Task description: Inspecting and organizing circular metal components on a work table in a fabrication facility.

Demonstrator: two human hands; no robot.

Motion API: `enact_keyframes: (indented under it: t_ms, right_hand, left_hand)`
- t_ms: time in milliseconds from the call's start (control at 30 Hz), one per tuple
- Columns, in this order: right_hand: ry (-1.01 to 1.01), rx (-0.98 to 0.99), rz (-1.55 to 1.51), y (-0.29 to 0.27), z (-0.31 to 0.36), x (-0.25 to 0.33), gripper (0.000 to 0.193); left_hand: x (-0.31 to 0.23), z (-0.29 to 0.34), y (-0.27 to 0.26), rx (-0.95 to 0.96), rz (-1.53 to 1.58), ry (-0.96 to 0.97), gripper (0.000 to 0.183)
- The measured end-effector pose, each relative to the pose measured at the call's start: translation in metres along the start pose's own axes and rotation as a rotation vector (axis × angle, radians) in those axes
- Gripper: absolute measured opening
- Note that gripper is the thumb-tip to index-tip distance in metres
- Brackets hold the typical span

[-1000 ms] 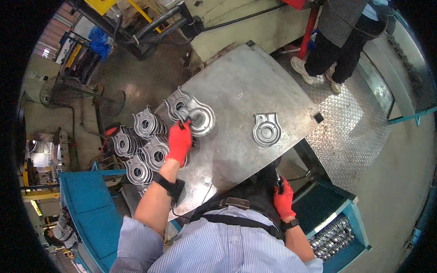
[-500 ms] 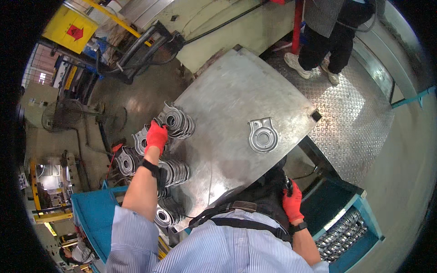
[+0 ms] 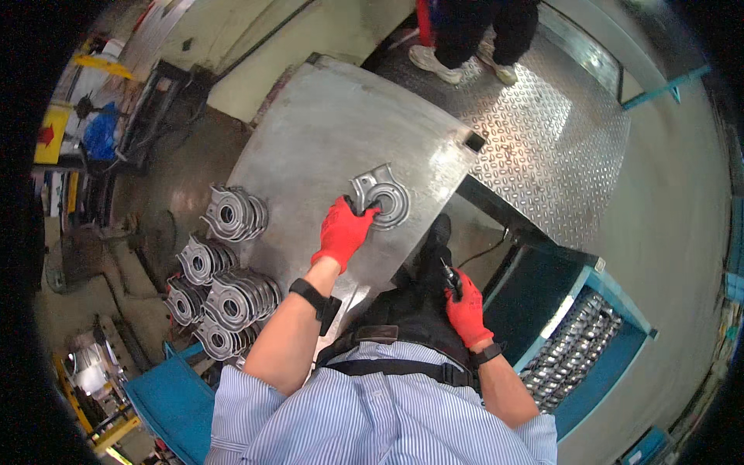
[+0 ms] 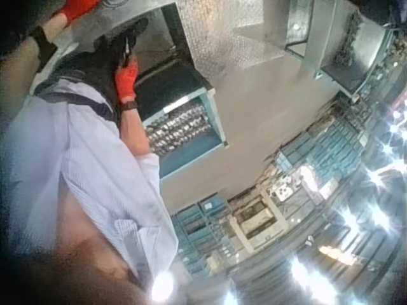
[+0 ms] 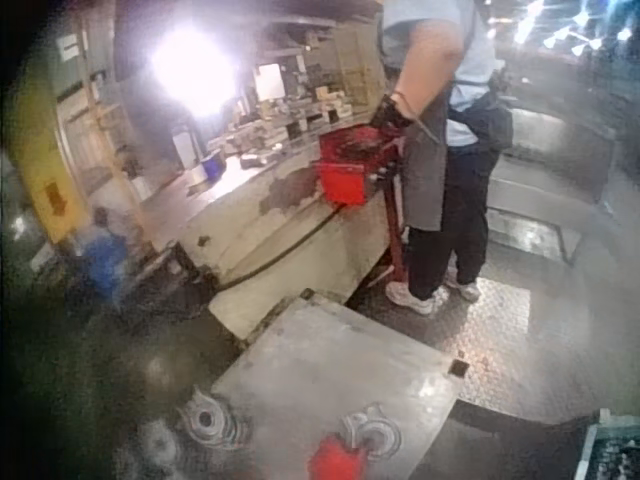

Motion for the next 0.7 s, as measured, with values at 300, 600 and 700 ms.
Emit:
enact_keyframes:
  t_ms: [300, 600, 700]
  right_hand:
    - [0.056, -0.003, -0.098, 0.001, 0.010, 0.000, 0.041]
    - [-0.158, 0.216, -0.053, 0.024, 0.007, 0.016, 0.045]
    - [-0.221, 0.290, 0.017, 0.036, 0.008, 0.013, 0.045]
  left_hand:
    - [-0.003, -0.018, 0.018, 0.082, 0.014, -0.070, 0.067]
    - [0.068, 0.058, 0.016, 0.295, 0.649, -0.267, 0.048]
    - [0.086, 0.071, 0.030, 0.280, 0.814, -0.316, 0.043]
Point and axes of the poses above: each hand's wrist, its own z-axis away from the middle knuckle, its own y-axis out of the palm, x = y × z, the point moved 1 cm from there along -z, towards the middle knuckle, and after that the axes turned 2 degrees about y, right-handed, at the moved point
